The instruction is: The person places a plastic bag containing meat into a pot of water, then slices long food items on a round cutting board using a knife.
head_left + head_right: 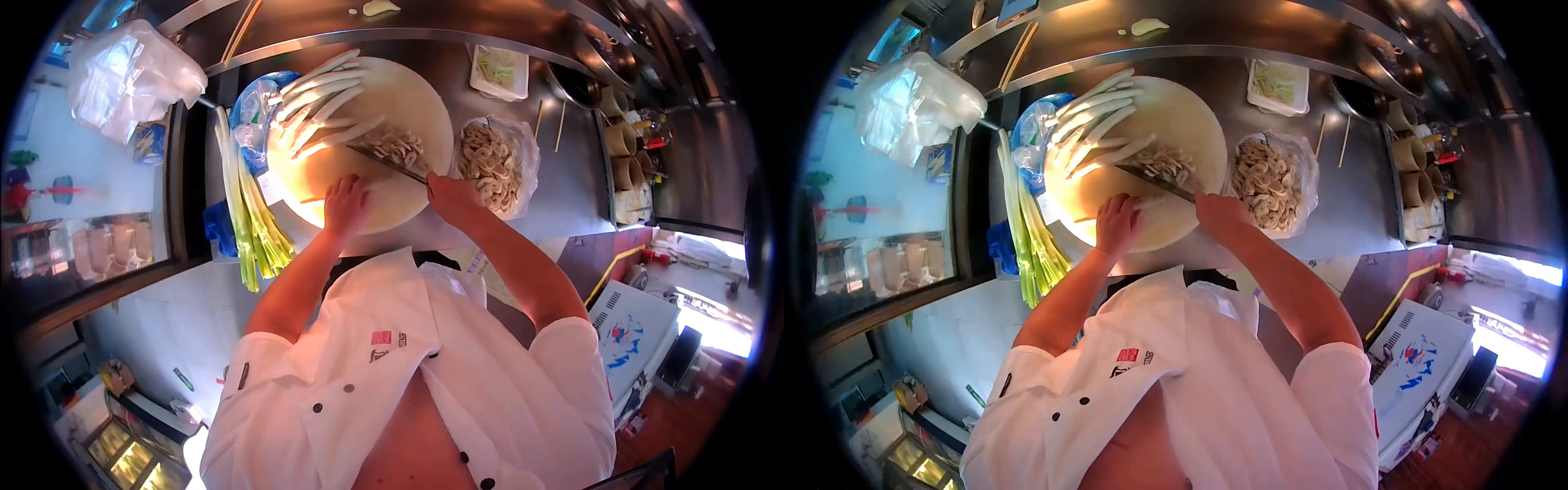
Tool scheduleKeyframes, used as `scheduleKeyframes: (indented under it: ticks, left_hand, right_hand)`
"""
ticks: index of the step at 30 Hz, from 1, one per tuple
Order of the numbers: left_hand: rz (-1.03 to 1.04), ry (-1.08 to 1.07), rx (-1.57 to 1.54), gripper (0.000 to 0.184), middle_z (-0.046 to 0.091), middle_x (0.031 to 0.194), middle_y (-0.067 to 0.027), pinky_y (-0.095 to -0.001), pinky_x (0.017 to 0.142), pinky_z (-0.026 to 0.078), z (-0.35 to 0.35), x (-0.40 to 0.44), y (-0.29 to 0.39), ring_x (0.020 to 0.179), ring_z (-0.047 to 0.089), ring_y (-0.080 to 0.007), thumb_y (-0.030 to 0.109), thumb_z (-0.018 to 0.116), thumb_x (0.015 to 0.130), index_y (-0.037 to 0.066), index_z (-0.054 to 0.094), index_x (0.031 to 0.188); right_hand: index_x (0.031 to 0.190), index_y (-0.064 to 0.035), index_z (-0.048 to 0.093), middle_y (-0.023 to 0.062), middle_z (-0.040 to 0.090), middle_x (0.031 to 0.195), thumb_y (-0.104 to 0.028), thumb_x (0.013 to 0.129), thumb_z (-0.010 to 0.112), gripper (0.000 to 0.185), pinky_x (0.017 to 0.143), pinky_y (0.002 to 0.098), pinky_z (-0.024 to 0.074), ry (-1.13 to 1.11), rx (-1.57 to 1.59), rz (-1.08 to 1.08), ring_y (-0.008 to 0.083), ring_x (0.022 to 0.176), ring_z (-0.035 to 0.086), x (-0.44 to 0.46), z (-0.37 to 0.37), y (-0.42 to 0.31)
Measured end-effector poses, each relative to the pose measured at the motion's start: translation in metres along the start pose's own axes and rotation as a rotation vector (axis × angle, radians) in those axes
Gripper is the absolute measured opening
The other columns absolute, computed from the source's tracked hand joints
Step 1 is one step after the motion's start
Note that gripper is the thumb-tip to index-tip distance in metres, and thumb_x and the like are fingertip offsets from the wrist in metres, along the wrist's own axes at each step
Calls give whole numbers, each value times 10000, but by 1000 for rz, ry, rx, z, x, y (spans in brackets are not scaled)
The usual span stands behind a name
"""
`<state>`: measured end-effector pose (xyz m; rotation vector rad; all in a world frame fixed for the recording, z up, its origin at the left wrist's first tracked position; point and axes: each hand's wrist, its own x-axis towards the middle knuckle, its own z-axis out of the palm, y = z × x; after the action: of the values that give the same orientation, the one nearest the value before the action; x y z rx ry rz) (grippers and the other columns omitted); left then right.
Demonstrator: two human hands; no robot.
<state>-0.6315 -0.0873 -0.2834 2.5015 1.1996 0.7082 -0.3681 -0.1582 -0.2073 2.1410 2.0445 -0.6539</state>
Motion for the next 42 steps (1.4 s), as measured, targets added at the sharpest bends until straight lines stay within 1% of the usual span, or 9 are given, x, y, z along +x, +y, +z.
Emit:
scheduleKeyframes:
  ticks: [2,11,23,27,30,32,36,39,42]
  left_hand:
    - [-2,18,24,281,645,1152,-85,-461,923,495,0,0,5,1087,620,-323,169,713,851,119,667,1123]
    - [76,116,11,190,668,1149,-91,-462,876,494,10,-3,15,1032,639,-327,91,709,864,99,711,1053]
    - [143,84,64,287,660,1189,-44,-441,902,478,26,-14,-3,1132,625,-281,120,755,814,145,709,1097]
    - [159,78,60,274,667,1168,-49,-448,923,460,21,-11,0,1130,621,-286,107,743,826,139,704,1096]
    - [145,56,30,256,674,1145,-56,-451,927,454,20,-9,4,1108,622,-297,91,738,832,129,703,1083]
    - [142,47,29,258,674,1134,-54,-447,927,453,21,-7,3,1104,622,-296,90,736,833,129,703,1086]
    - [139,31,50,264,664,1169,-46,-455,921,453,19,-10,2,1095,624,-289,85,724,837,133,691,1095]
    - [128,40,41,257,671,1164,-68,-453,933,448,19,-14,3,1094,626,-308,59,718,839,110,701,1090]
    - [138,75,36,266,665,1178,-78,-462,935,446,25,-18,0,1104,624,-321,43,717,831,99,701,1091]
  right_hand:
    - [1120,-56,589,213,743,992,-237,1031,477,230,767,558,585,-42,111,-3,417,899,737,-1,-15,0]
    - [1046,-82,584,174,722,864,-275,1027,536,200,701,558,565,-21,121,-65,410,805,720,-33,-35,-7]
    - [1013,-41,590,158,716,825,-249,1016,564,210,641,502,588,-105,59,-142,380,730,728,-51,-42,-7]
    - [1026,-31,582,161,720,840,-223,996,579,195,632,505,589,-68,82,-183,385,735,734,-47,-34,1]
    - [1040,-34,574,172,724,872,-189,970,587,171,644,501,594,-208,86,-150,393,770,742,-21,-28,-12]
    - [1138,-30,569,174,729,984,-108,947,586,207,715,493,613,-175,128,-178,388,906,757,-3,-12,-19]
    - [1125,-24,573,178,732,957,-118,965,558,186,711,494,613,-119,152,-205,389,901,755,4,-13,-21]
    - [1098,-15,582,187,735,935,-103,944,585,178,712,494,610,-161,151,-178,393,905,753,-22,-48,-18]
    - [1049,-6,569,164,728,917,-107,920,623,173,657,490,601,-271,97,-163,380,813,754,-47,-65,-11]
